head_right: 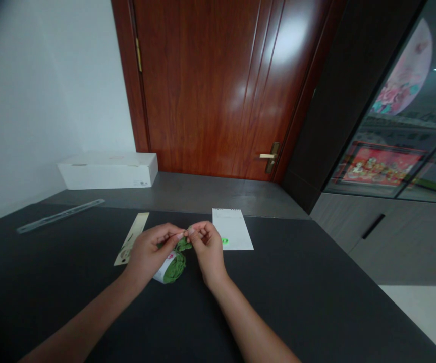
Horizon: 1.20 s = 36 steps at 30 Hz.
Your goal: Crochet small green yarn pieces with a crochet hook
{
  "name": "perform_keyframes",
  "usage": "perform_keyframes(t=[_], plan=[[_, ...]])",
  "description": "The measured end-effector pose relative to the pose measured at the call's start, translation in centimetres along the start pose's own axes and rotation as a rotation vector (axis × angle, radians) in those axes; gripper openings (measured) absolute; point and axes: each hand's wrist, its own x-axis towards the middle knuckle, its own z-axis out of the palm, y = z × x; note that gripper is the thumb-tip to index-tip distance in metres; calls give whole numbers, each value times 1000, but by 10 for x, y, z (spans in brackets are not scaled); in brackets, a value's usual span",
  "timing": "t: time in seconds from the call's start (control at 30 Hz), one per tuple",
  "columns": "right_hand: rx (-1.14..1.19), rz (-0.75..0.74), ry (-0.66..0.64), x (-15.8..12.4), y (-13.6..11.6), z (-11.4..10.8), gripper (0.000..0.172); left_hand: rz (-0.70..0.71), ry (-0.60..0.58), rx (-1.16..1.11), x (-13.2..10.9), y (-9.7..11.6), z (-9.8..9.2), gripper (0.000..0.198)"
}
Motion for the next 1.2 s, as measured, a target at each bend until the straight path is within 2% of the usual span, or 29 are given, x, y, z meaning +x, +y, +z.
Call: perform_keyframes(t=[0.2, 0.4, 0.6, 0.8, 1.07, 1.2], plan=[[-12, -37, -30, 0, 0, 1, 15, 135, 40, 117, 1, 3, -1, 15], [-72, -38, 22, 0, 0, 1, 13, 222, 18, 195, 1, 7, -4, 17], [15, 2, 37, 1, -2, -1, 13, 240, -28, 272, 1, 8, -3, 20], [205, 123, 133, 7, 1, -6, 24, 245, -22, 267, 1, 6, -3, 20], [90, 96, 123, 11, -4, -11, 30, 221, -35, 310, 1, 8, -4, 19], [38, 80, 31, 12, -6, -13, 31, 211, -27, 313, 2, 9, -4, 19]])
